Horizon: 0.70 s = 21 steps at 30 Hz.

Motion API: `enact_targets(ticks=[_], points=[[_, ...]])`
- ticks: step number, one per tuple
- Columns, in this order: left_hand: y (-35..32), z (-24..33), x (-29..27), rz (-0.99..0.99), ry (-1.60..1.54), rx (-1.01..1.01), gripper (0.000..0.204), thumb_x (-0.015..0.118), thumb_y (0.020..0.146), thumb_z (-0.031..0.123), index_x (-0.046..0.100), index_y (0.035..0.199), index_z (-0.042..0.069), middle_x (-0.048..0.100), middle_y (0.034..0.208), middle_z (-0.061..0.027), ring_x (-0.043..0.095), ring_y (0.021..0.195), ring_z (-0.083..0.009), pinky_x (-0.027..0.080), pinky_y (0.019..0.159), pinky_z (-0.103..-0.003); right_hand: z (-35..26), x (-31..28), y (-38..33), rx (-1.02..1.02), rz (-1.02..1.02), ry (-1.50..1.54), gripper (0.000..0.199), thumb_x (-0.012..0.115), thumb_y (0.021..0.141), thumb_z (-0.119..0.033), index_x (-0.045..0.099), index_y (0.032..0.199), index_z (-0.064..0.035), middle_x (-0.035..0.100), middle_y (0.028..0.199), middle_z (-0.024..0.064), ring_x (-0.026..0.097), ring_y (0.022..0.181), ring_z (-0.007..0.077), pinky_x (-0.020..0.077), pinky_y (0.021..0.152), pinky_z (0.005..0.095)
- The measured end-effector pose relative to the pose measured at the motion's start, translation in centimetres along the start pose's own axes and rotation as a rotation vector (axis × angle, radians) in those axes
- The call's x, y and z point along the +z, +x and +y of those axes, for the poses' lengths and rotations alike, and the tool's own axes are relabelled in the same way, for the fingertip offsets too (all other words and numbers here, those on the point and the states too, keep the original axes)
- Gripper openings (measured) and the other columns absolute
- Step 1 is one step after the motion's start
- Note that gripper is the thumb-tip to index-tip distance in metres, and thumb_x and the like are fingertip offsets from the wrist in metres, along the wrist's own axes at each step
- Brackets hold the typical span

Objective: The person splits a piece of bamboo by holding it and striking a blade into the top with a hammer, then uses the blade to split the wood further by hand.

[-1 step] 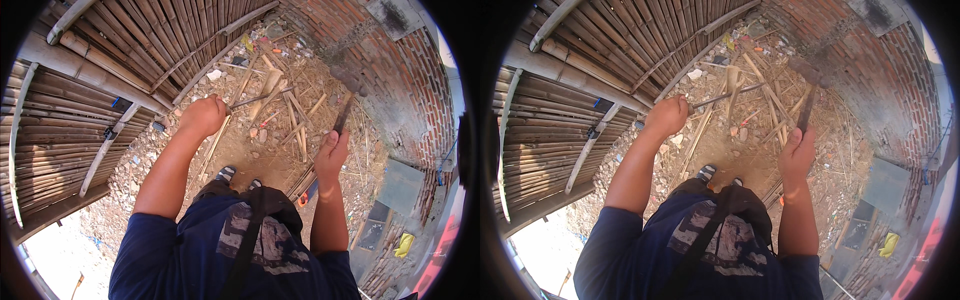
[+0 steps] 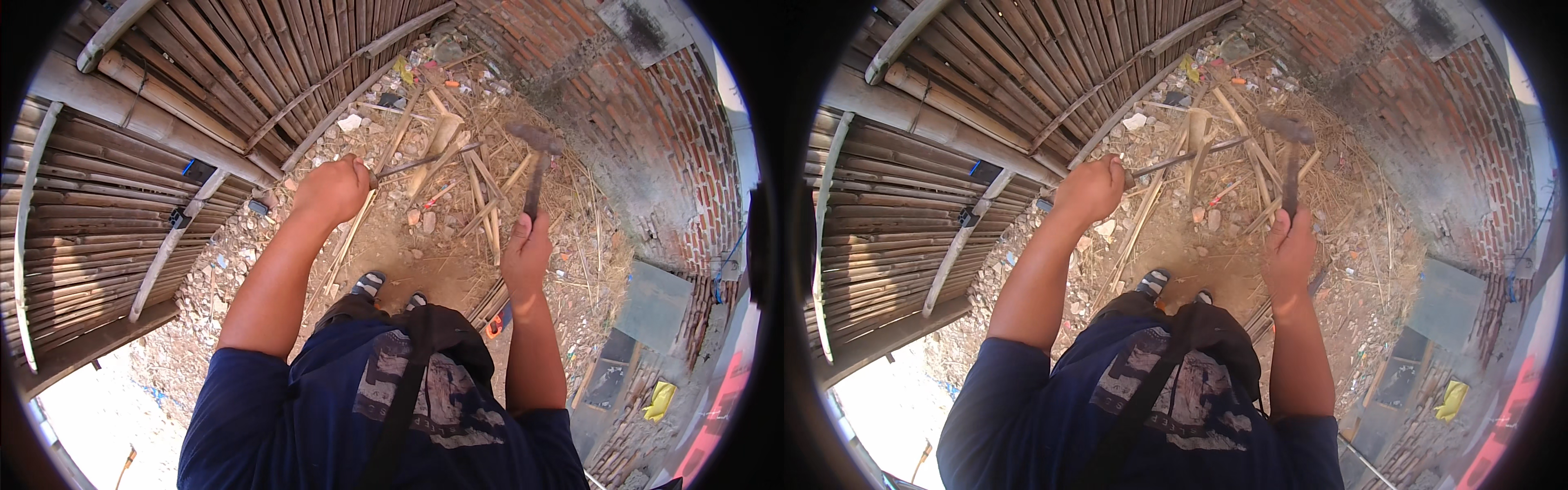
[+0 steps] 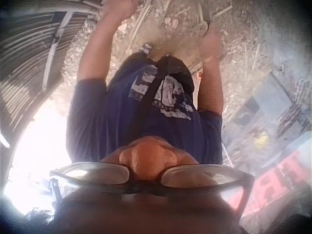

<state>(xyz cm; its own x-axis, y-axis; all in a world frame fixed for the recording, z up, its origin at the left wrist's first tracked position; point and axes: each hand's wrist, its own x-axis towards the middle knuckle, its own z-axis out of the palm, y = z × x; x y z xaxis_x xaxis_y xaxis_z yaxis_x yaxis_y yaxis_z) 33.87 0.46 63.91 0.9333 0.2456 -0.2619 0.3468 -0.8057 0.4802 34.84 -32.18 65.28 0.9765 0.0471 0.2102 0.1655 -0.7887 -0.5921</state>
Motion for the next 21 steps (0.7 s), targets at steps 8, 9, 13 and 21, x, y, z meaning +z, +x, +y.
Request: enact_targets(ticks=[8, 9, 13, 21], points=[[1.0, -1.1, 0.3, -0.045, -0.021, -0.026, 0.052, 0.030, 0.106, 0.032, 0.066, 0.113, -0.004, 0.071, 0.103, -0.0300, 0.068, 0.099, -0.0465, 0.052, 0.094, -0.054, -2.3, -2.5, 1.7, 0.047, -0.036, 0.136, 0.028, 0.052, 0.108, -0.029, 0.059, 0.114, -0.0025, 0.063, 0.076, 0.0225, 0.065, 0.070, 0.0430, 0.0493, 0.063, 0.0456], [0.9, -1.2, 0.5, -0.049, -0.024, -0.022, 0.051, 0.030, 0.106, 0.032, 0.066, 0.113, -0.004, 0.071, 0.102, -0.0303, 0.068, 0.099, -0.0467, 0.052, 0.094, -0.054, -2.5, -2.7, 1.9, 0.077, -0.002, 0.193, 0.027, 0.053, 0.108, -0.028, 0.059, 0.115, -0.0029, 0.063, 0.077, 0.0227, 0.065, 0.071, 0.0427, 0.0495, 0.063, 0.0453], [0.9, 0.0, 0.3, -0.070, -0.005, 0.011, 0.050, 0.031, 0.105, 0.031, 0.066, 0.113, -0.004, 0.071, 0.101, -0.0307, 0.068, 0.097, -0.0471, 0.052, 0.093, -0.055, -0.9, 0.5, 1.6, -0.009, -0.089, -0.086, 0.028, 0.053, 0.107, -0.028, 0.059, 0.114, -0.0022, 0.062, 0.071, 0.0234, 0.064, 0.068, 0.0451, 0.0478, 0.061, 0.0472], [0.5, 0.4, 0.7, -0.052, 0.008, 0.048, 0.047, 0.033, 0.106, 0.031, 0.065, 0.111, -0.002, 0.071, 0.097, -0.0303, 0.068, 0.096, -0.0477, 0.052, 0.091, -0.056, -3.3, -4.7, 2.6, 0.070, -0.054, 0.133, 0.033, 0.052, 0.108, -0.031, 0.059, 0.117, 0.0004, 0.063, 0.075, 0.0231, 0.065, 0.067, 0.0423, 0.0478, 0.061, 0.0427]])
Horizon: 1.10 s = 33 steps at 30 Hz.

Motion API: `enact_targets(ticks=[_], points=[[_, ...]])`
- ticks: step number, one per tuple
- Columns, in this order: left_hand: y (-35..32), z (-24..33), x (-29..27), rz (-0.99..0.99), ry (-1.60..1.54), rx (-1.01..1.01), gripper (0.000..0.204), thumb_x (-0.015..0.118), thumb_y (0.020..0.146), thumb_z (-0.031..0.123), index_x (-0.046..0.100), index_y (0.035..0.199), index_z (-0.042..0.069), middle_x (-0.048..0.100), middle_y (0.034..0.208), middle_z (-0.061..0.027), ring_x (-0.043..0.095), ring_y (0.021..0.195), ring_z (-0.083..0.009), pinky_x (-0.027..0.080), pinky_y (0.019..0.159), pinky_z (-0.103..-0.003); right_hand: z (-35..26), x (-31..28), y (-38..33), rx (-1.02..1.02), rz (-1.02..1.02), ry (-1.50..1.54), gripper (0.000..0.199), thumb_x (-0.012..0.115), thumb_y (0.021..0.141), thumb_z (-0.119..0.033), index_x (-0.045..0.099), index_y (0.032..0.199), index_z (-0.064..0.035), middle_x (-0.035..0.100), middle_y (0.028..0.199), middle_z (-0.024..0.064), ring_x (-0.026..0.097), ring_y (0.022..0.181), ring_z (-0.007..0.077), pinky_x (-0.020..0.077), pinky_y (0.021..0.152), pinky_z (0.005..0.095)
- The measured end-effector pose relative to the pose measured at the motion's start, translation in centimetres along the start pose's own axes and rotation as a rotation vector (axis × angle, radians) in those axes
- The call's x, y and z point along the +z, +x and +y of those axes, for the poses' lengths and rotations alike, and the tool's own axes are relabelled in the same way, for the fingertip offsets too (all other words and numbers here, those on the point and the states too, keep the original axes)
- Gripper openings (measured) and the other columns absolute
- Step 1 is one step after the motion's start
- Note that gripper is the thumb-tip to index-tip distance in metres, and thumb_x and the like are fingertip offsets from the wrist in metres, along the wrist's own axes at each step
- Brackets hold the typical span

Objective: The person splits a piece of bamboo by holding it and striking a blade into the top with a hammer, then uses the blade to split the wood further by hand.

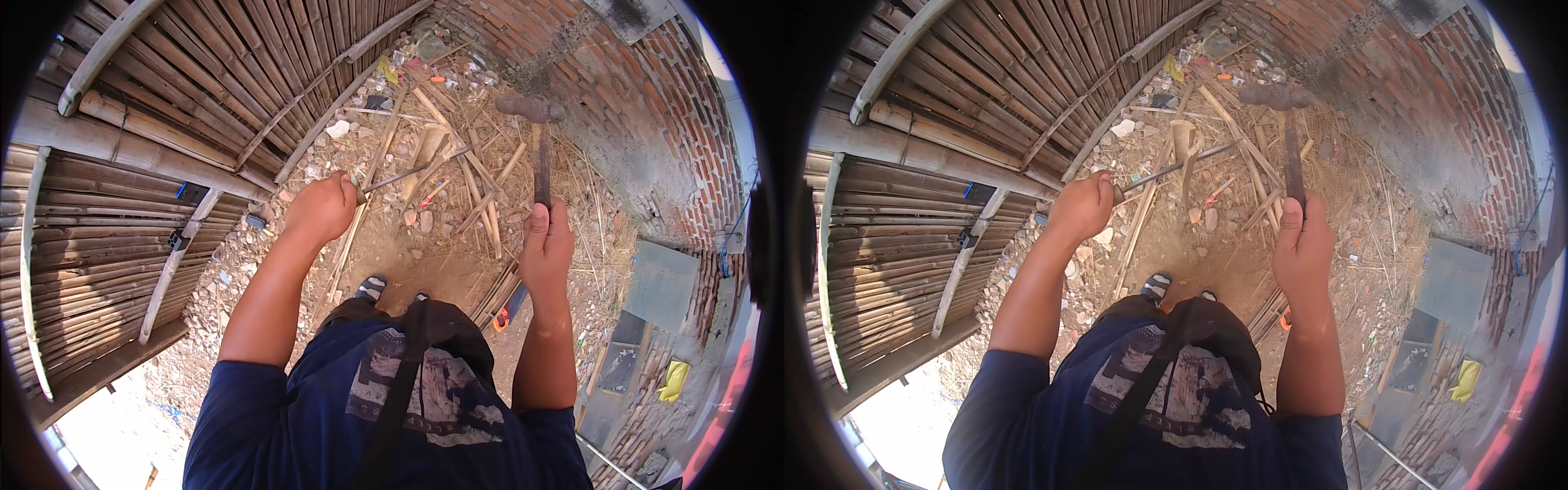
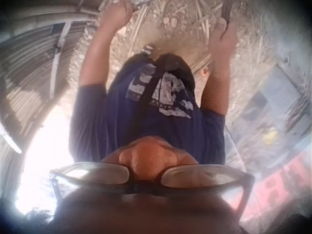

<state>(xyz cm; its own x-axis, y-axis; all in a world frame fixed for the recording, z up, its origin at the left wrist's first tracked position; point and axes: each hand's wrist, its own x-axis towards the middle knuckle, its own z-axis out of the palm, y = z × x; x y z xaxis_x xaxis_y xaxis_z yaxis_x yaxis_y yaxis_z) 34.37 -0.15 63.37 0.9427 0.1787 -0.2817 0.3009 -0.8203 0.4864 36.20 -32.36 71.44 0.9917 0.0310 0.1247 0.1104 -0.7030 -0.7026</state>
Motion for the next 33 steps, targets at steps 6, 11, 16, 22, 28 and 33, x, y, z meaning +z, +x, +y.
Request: enact_targets(ticks=[6, 11, 16, 22, 28, 33], points=[[-0.3, 1.3, 0.3, 0.037, 0.000, 0.095, 0.044, 0.034, 0.106, 0.030, 0.065, 0.108, 0.000, 0.071, 0.092, -0.0286, 0.068, 0.092, -0.0475, 0.051, 0.087, -0.057, 6.9, 4.0, -3.2, -0.050, -0.117, -0.370, 0.033, 0.053, 0.108, -0.032, 0.058, 0.119, -0.0006, 0.064, 0.079, 0.0251, 0.066, 0.072, 0.0458, 0.0490, 0.062, 0.0443], [0.2, 1.9, -0.1, 0.041, 0.027, 0.143, 0.041, 0.035, 0.106, 0.030, 0.066, 0.107, 0.003, 0.071, 0.086, -0.0256, 0.068, 0.087, -0.0473, 0.052, 0.084, -0.057, 6.0, 0.1, -3.5, 0.150, -0.109, 0.161, 0.031, 0.053, 0.108, -0.029, 0.058, 0.117, 0.0001, 0.061, 0.073, 0.0147, 0.063, 0.065, 0.0301, 0.0488, 0.061, 0.0417], [1.0, 2.5, 0.5, 0.006, 0.038, 0.210, 0.041, 0.037, 0.105, 0.031, 0.067, 0.111, 0.003, 0.071, 0.087, -0.0260, 0.068, 0.088, -0.0468, 0.052, 0.083, -0.057, 6.2, -1.8, -5.8, 0.255, -0.211, 0.359, 0.033, 0.050, 0.109, -0.029, 0.059, 0.117, 0.0024, 0.057, 0.076, 0.0057, 0.054, 0.065, 0.0144, 0.0454, 0.062, 0.0333], [1.7, 4.0, 0.2, -0.022, 0.018, 0.249, 0.043, 0.037, 0.106, 0.032, 0.068, 0.114, 0.004, 0.071, 0.089, -0.0272, 0.068, 0.089, -0.0474, 0.052, 0.084, -0.057, 7.6, -2.9, -7.6, 0.211, -0.103, 0.290, 0.036, 0.049, 0.110, -0.030, 0.057, 0.121, 0.0032, 0.059, 0.077, 0.0061, 0.054, 0.066, 0.0134, 0.0447, 0.062, 0.0315], [2.6, 4.9, 0.2, -0.049, 0.113, 0.318, 0.044, 0.037, 0.106, 0.031, 0.068, 0.119, 0.003, 0.071, 0.088, -0.0280, 0.068, 0.087, -0.0478, 0.053, 0.084, -0.056, 4.6, -3.7, -6.8, 0.117, 0.056, 0.283, 0.037, 0.050, 0.109, -0.031, 0.056, 0.123, 0.0020, 0.062, 0.077, 0.0137, 0.062, 0.067, 0.0273, 0.0474, 0.063, 0.0392], [2.7, 5.9, 0.4, -0.012, 0.112, 0.353, 0.043, 0.039, 0.105, 0.030, 0.069, 0.121, 0.003, 0.071, 0.087, -0.0284, 0.068, 0.087, -0.0477, 0.053, 0.084, -0.056, 8.2, 1.0, -7.5, 0.285, -0.114, 0.016, 0.037, 0.051, 0.108, -0.032, 0.057, 0.120, 0.0016, 0.063, 0.078, 0.0244, 0.065, 0.073, 0.0447, 0.0485, 0.066, 0.0475]])
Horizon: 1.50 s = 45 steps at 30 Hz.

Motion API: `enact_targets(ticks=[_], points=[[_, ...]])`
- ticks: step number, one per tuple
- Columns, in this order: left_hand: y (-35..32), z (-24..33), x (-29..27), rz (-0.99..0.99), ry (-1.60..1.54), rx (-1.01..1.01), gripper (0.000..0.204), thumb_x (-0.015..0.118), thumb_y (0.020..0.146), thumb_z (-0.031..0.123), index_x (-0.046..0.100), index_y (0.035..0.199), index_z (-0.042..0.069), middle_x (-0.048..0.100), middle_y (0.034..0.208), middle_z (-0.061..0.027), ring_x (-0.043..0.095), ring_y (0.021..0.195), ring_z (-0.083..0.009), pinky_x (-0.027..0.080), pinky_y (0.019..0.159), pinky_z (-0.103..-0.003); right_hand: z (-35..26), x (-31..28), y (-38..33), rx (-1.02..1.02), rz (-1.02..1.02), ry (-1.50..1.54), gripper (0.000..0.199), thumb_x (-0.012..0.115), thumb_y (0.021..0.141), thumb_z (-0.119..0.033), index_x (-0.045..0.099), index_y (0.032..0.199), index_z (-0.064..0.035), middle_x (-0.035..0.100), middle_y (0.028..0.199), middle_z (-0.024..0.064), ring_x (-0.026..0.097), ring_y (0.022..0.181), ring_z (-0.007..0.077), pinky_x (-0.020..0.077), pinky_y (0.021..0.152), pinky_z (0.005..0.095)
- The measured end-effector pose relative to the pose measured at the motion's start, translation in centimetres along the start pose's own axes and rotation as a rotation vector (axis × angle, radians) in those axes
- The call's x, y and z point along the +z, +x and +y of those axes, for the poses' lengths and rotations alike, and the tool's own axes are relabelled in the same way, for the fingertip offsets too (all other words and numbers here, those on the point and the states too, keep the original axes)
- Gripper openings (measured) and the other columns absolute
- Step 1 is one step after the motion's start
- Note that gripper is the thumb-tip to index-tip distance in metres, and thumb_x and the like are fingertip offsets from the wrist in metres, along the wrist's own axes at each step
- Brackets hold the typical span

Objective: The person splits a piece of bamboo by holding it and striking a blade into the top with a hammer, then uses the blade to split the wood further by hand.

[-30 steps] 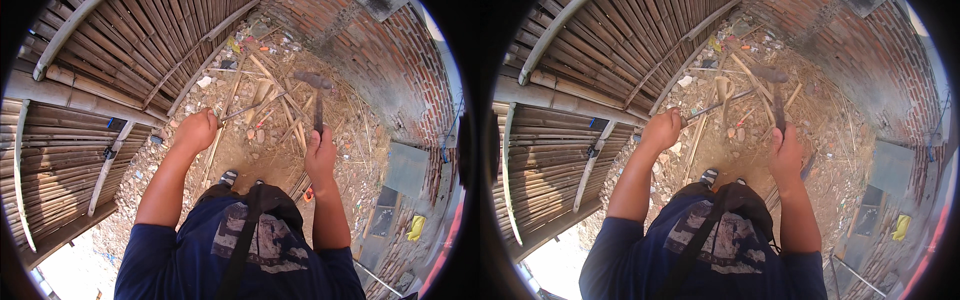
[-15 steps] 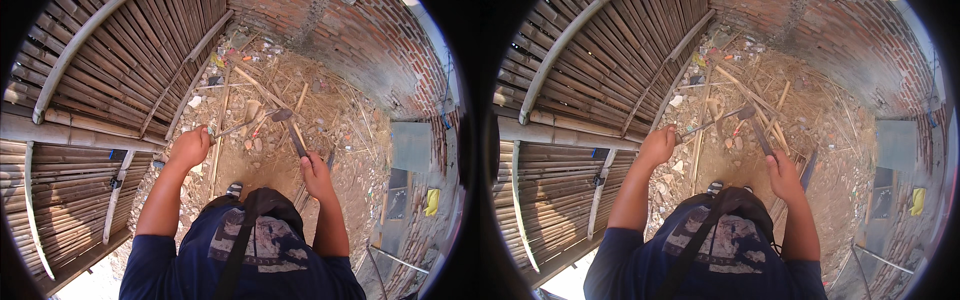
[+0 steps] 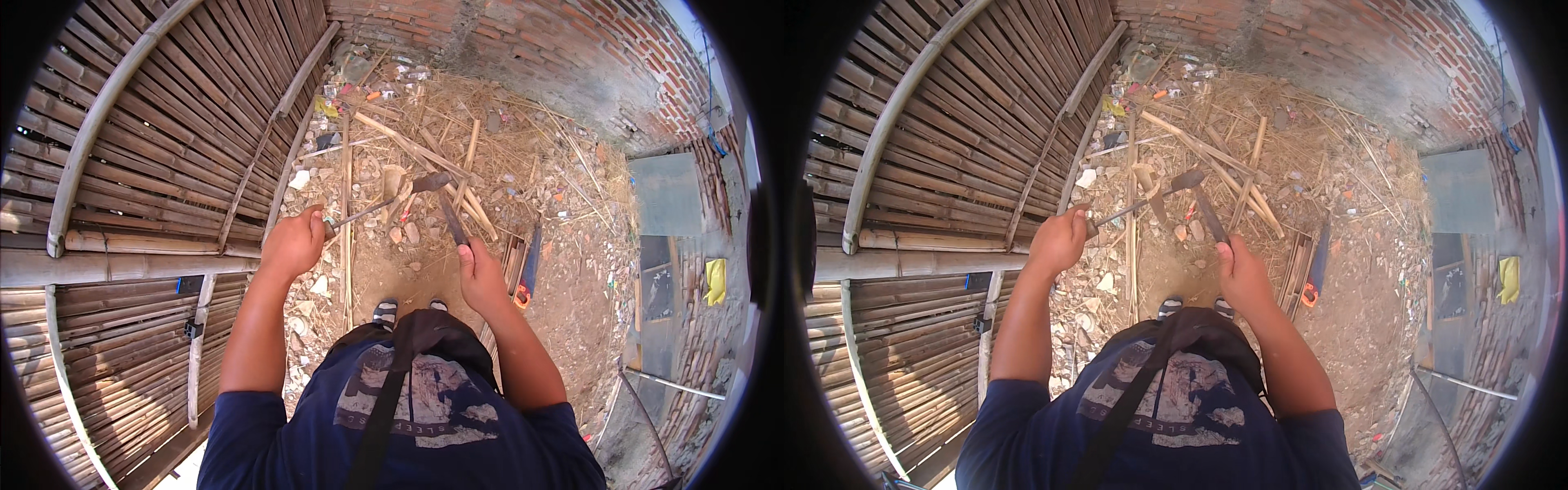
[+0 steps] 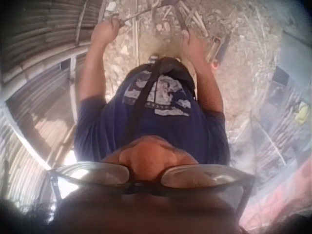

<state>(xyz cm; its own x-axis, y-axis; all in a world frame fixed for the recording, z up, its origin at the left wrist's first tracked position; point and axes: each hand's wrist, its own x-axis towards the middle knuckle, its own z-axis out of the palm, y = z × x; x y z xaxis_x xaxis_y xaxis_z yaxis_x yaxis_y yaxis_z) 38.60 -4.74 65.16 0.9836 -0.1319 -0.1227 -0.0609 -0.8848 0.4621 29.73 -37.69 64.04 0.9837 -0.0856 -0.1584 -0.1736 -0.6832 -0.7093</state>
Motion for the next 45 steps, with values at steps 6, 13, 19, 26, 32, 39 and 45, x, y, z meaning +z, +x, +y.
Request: enact_targets(ticks=[6, 13, 19, 26, 32, 39, 45], points=[[0.0, 0.2, 0.0, -0.047, -0.006, 0.021, 0.043, 0.039, 0.106, 0.032, 0.069, 0.123, 0.006, 0.071, 0.089, -0.0274, 0.068, 0.089, -0.0479, 0.053, 0.084, -0.055, -2.9, -3.5, -0.8, -0.226, 0.225, 0.205, 0.039, 0.048, 0.109, -0.036, 0.059, 0.117, 0.0011, 0.058, 0.070, 0.0204, 0.064, 0.064, 0.0405, 0.0467, 0.060, 0.0457], [0.7, -0.5, 0.9, -0.030, -0.017, 0.038, 0.043, 0.039, 0.106, 0.032, 0.069, 0.125, 0.008, 0.071, 0.089, -0.0279, 0.067, 0.091, -0.0482, 0.052, 0.085, -0.056, 0.7, -0.2, -1.5, -0.080, 0.066, -0.002, 0.036, 0.048, 0.109, -0.035, 0.056, 0.113, 0.0000, 0.060, 0.069, 0.0222, 0.064, 0.066, 0.0430, 0.0455, 0.059, 0.0482], [0.8, 0.4, 0.6, -0.037, 0.028, 0.067, 0.043, 0.038, 0.106, 0.031, 0.069, 0.125, 0.007, 0.071, 0.089, -0.0281, 0.067, 0.091, -0.0480, 0.052, 0.085, -0.056, -3.0, -4.0, -2.9, -0.192, 0.255, 0.269, 0.032, 0.048, 0.108, -0.033, 0.057, 0.111, -0.0027, 0.062, 0.070, 0.0238, 0.063, 0.067, 0.0462, 0.0454, 0.060, 0.0506], [1.2, 0.7, 0.9, -0.069, 0.042, 0.096, 0.043, 0.038, 0.106, 0.031, 0.068, 0.126, 0.007, 0.071, 0.089, -0.0269, 0.067, 0.089, -0.0480, 0.052, 0.084, -0.055, 0.6, -1.1, -2.2, -0.094, 0.078, 0.108, 0.033, 0.047, 0.110, -0.033, 0.054, 0.113, -0.0017, 0.053, 0.064, 0.0161, 0.057, 0.057, 0.0286, 0.0438, 0.057, 0.0395], [0.9, 1.3, 1.2, -0.070, 0.056, 0.112, 0.042, 0.038, 0.106, 0.031, 0.068, 0.125, 0.008, 0.071, 0.088, -0.0264, 0.067, 0.088, -0.0483, 0.052, 0.082, -0.055, -2.0, -3.8, -4.1, -0.172, 0.305, 0.319, 0.037, 0.046, 0.109, -0.039, 0.057, 0.111, -0.0032, 0.062, 0.075, 0.0242, 0.064, 0.072, 0.0456, 0.0463, 0.064, 0.0508], [1.2, 1.4, 1.1, -0.058, 0.079, 0.127, 0.042, 0.038, 0.106, 0.031, 0.068, 0.123, 0.008, 0.071, 0.089, -0.0269, 0.067, 0.088, -0.0482, 0.052, 0.083, -0.056, 0.8, -1.7, -3.5, -0.052, 0.125, 0.058, 0.035, 0.047, 0.109, -0.038, 0.055, 0.111, -0.0037, 0.056, 0.068, 0.0221, 0.060, 0.064, 0.0425, 0.0453, 0.059, 0.0474], [1.1, 1.7, 1.3, -0.068, 0.055, 0.130, 0.042, 0.039, 0.105, 0.031, 0.068, 0.125, 0.009, 0.071, 0.089, -0.0269, 0.067, 0.088, -0.0478, 0.052, 0.083, -0.056, -0.4, -3.3, -4.8, -0.079, 0.271, 0.213, 0.036, 0.046, 0.109, -0.039, 0.054, 0.111, -0.0044, 0.062, 0.073, 0.0254, 0.063, 0.073, 0.0490, 0.0457, 0.063, 0.0542]])
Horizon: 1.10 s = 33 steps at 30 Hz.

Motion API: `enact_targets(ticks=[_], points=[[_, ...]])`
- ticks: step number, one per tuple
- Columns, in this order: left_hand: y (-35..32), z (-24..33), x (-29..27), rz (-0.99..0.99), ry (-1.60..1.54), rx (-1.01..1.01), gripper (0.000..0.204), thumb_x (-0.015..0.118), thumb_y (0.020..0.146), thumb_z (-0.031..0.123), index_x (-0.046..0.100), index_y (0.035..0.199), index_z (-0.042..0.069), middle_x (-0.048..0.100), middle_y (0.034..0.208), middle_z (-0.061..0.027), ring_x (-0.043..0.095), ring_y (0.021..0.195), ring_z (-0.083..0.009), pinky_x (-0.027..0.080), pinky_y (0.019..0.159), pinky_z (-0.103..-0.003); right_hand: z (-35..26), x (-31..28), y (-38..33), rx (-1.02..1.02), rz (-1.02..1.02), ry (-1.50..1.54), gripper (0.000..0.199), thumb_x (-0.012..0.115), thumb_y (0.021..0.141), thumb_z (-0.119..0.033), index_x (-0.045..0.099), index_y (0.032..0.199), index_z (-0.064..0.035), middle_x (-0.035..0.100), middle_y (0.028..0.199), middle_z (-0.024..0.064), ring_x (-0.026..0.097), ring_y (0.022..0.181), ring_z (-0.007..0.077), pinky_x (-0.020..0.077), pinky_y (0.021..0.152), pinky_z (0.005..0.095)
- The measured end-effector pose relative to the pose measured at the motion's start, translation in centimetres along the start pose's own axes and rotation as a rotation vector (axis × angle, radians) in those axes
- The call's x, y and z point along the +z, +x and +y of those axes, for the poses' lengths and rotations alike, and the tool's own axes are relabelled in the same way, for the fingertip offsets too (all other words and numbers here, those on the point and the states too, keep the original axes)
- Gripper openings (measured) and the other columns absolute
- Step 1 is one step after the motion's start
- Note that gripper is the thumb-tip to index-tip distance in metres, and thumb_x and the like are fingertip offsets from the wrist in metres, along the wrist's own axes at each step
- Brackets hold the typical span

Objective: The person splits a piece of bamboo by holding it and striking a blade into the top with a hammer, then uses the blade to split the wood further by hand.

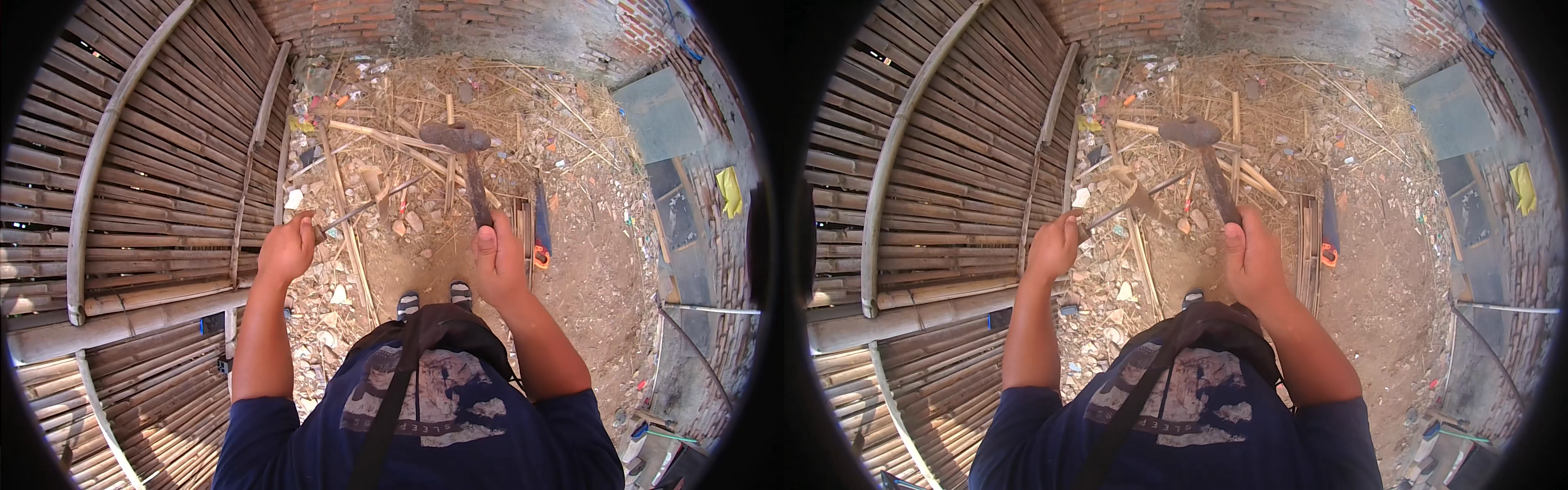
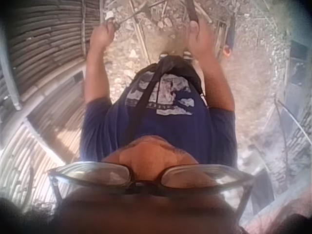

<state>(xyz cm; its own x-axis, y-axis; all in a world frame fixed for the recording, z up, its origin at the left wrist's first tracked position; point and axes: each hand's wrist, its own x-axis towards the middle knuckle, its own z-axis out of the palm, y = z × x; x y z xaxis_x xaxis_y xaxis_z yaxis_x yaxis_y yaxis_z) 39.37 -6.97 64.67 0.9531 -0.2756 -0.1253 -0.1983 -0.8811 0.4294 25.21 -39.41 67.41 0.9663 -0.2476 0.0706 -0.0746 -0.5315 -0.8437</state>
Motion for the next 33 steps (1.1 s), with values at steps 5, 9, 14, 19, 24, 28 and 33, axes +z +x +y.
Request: enact_targets(ticks=[5, 9, 14, 19, 24, 28, 33], points=[[-0.1, 0.4, 0.1, 0.014, 0.036, -0.010, 0.042, 0.040, 0.105, 0.031, 0.069, 0.125, 0.009, 0.071, 0.089, -0.0258, 0.068, 0.088, -0.0467, 0.052, 0.083, -0.056, 3.5, 3.2, 0.4, 0.083, -0.163, -0.166, 0.036, 0.045, 0.109, -0.038, 0.054, 0.110, -0.0037, 0.062, 0.073, 0.0242, 0.062, 0.070, 0.0485, 0.0452, 0.061, 0.0526], [-0.5, 0.1, 0.1, 0.027, 0.029, -0.009, 0.042, 0.040, 0.105, 0.031, 0.070, 0.124, 0.008, 0.072, 0.089, -0.0253, 0.068, 0.088, -0.0463, 0.052, 0.083, -0.055, 0.3, 0.2, 0.7, -0.026, -0.047, -0.035, 0.035, 0.046, 0.109, -0.038, 0.054, 0.108, -0.0035, 0.062, 0.074, 0.0268, 0.063, 0.071, 0.0500, 0.0452, 0.062, 0.0558], [-0.1, 0.8, 0.1, 0.016, 0.020, -0.011, 0.042, 0.040, 0.104, 0.031, 0.070, 0.124, 0.009, 0.071, 0.090, -0.0259, 0.068, 0.090, -0.0466, 0.052, 0.084, -0.055, 4.8, 3.2, -0.8, -0.004, -0.064, -0.192, 0.035, 0.047, 0.109, -0.037, 0.055, 0.108, -0.0031, 0.061, 0.070, 0.0240, 0.063, 0.069, 0.0491, 0.0453, 0.061, 0.0537], [-0.3, -0.2, -0.1, 0.032, 0.052, -0.024, 0.043, 0.040, 0.104, 0.032, 0.070, 0.124, 0.009, 0.071, 0.092, -0.0266, 0.067, 0.091, -0.0475, 0.052, 0.085, -0.055, 0.8, 0.8, 1.0, -0.002, -0.146, -0.093, 0.034, 0.046, 0.109, -0.035, 0.053, 0.106, -0.0022, 0.060, 0.070, 0.0249, 0.063, 0.070, 0.0500, 0.0455, 0.061, 0.0545], [-0.2, 0.0, 0.2, 0.017, 0.032, -0.035, 0.042, 0.040, 0.104, 0.032, 0.070, 0.123, 0.008, 0.071, 0.091, -0.0265, 0.067, 0.091, -0.0475, 0.052, 0.084, -0.056, 0.4, 0.3, 0.2, -0.029, 0.007, 0.022, 0.035, 0.046, 0.109, -0.036, 0.054, 0.105, -0.0013, 0.061, 0.072, 0.0261, 0.062, 0.071, 0.0503, 0.0455, 0.063, 0.0543], [0.0, 0.1, 0.3, 0.028, 0.048, -0.028, 0.042, 0.041, 0.104, 0.031, 0.070, 0.123, 0.007, 0.071, 0.091, -0.0267, 0.067, 0.090, -0.0474, 0.052, 0.084, -0.055, 4.8, 3.1, 0.4, 0.021, -0.085, -0.152, 0.036, 0.045, 0.110, -0.035, 0.053, 0.107, -0.0004, 0.060, 0.071, 0.0250, 0.061, 0.070, 0.0493, 0.0451, 0.062, 0.0525], [-0.2, 0.1, 0.2, 0.000, 0.025, -0.045, 0.042, 0.041, 0.104, 0.031, 0.070, 0.123, 0.008, 0.071, 0.090, -0.0268, 0.068, 0.089, -0.0473, 0.053, 0.084, -0.055, 0.0, -0.3, 1.0, 0.052, -0.067, 0.008, 0.037, 0.044, 0.109, -0.038, 0.052, 0.106, -0.0017, 0.061, 0.073, 0.0266, 0.062, 0.073, 0.0508, 0.0452, 0.063, 0.0547]])
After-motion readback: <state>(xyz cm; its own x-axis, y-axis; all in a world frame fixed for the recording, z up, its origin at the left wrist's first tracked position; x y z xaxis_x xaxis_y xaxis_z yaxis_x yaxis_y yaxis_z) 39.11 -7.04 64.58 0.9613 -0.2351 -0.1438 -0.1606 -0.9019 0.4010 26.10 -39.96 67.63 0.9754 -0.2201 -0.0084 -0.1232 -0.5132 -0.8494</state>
